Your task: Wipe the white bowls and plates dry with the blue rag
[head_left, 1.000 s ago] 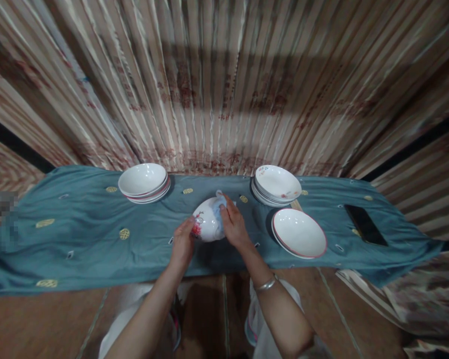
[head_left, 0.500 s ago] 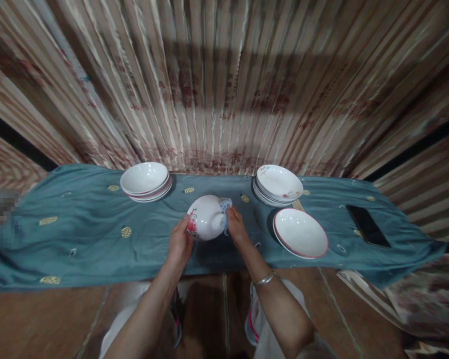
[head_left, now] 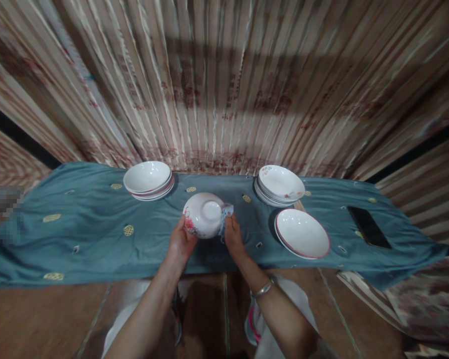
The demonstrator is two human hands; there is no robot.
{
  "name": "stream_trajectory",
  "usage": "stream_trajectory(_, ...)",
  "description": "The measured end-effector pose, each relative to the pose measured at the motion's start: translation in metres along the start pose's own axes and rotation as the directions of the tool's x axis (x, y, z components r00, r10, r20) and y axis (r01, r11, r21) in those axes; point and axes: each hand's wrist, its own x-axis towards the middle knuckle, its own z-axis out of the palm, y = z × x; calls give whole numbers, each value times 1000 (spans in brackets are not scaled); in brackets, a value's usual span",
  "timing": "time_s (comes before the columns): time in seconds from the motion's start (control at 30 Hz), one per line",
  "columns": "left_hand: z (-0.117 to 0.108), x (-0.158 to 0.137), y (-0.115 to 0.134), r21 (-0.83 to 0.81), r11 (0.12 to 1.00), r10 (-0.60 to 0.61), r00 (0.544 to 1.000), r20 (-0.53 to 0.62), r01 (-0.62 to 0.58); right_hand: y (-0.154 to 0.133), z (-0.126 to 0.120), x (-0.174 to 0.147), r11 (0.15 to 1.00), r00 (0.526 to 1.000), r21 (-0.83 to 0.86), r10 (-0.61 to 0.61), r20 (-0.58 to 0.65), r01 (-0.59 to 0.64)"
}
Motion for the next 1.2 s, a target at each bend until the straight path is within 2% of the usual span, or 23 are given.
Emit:
stream_trajectory(0.1, 2, -2, 0, -16, 1000, -22, 1000, 0, 22, -13, 3, -12, 997, 996, 11, 83, -31, -83)
stream_trajectory(0.33, 7, -3, 1, -25, 999, -28, 1000, -9, 28, -28, 4, -40, 992, 996, -99, -70, 61, 76)
stream_trajectory(0.7, 2, 5, 1, -38, 999, -20, 1000, 19, 21, -28, 7, -61, 920, 971, -340, -137, 194, 197)
stream_trajectory(1.03, 10, -1, 1, 13, 999, -45, 997, -56, 46, -32, 3, -70, 832, 923, -437, -211, 322, 342)
stream_trajectory(1.2, 5, 4, 2, 45, 998, -37, 999, -39, 39, -33, 4, -67, 766, 885, -473, -269, 379, 435)
